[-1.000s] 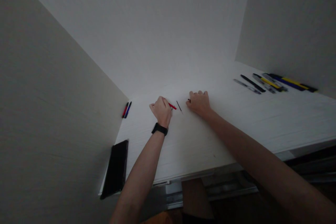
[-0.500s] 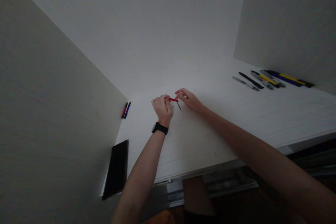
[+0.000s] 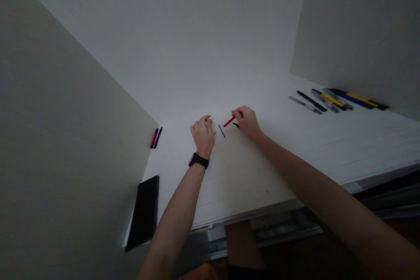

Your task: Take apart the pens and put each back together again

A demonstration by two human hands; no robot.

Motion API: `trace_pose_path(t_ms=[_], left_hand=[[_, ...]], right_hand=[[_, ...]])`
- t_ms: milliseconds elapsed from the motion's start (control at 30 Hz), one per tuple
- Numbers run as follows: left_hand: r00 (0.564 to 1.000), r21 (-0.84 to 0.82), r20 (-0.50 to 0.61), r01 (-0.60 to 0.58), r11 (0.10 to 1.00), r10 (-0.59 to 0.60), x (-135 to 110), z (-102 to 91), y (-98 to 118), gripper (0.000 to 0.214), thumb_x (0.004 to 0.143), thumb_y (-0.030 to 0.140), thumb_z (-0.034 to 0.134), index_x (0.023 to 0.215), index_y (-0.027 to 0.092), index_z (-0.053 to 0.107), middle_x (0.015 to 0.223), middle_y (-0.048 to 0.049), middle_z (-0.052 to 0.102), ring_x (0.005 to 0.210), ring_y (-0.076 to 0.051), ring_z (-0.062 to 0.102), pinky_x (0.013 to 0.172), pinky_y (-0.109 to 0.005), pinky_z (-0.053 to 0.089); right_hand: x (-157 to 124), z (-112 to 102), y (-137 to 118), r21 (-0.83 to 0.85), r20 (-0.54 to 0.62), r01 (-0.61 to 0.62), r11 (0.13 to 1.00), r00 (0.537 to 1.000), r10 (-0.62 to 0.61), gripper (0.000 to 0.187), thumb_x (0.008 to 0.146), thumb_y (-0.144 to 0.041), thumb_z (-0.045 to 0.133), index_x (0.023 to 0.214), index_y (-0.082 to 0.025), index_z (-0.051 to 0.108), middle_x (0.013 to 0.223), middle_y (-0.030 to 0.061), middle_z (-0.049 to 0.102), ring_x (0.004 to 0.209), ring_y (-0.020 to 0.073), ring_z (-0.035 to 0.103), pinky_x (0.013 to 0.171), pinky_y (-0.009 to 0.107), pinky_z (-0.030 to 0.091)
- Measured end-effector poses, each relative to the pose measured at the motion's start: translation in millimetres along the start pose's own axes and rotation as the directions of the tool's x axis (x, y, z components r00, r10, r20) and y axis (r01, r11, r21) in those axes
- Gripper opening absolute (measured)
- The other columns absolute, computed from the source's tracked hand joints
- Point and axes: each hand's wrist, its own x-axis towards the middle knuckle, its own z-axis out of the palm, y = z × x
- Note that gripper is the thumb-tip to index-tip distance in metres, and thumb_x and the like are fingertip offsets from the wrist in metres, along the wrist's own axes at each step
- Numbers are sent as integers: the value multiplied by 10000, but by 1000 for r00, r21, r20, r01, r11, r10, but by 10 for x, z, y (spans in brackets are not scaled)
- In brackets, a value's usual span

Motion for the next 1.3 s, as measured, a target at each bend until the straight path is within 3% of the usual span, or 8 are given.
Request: trace_pose_path(t_ms=[100, 467, 1300], left_hand=[[998, 8, -42, 55, 998, -55, 0, -14, 2, 303, 1033, 321, 316, 1099, 227, 596, 1012, -68, 720, 997, -227, 610, 931, -381, 327], [985, -14, -132, 109, 994, -109, -28, -64, 18, 346, 1044, 335, 246, 1006, 232, 575, 875, -34, 702, 893, -199, 624, 915, -375, 315], [977, -26, -162, 135, 991, -137, -31, -62, 12, 322, 1041, 316, 256, 994, 235, 564, 802, -15, 682, 827, -194, 621, 904, -378, 307]], right_hand=[[-3, -1, 25, -127, 40, 47, 991, 998, -43, 323, 956, -289, 427, 779, -162, 664, 854, 116, 639, 865, 220, 561, 817, 352, 417], [2, -18, -29, -229, 42, 87, 970, 996, -80, 334, 985, -230, 371, 845, -145, 663, 903, 131, 604, 892, 228, 547, 824, 341, 408], [-45, -64, -136, -189, -64, 144, 971, 985, -158, 323, 1008, -252, 332, 831, -193, 595, 917, 110, 580, 900, 226, 537, 854, 354, 412]])
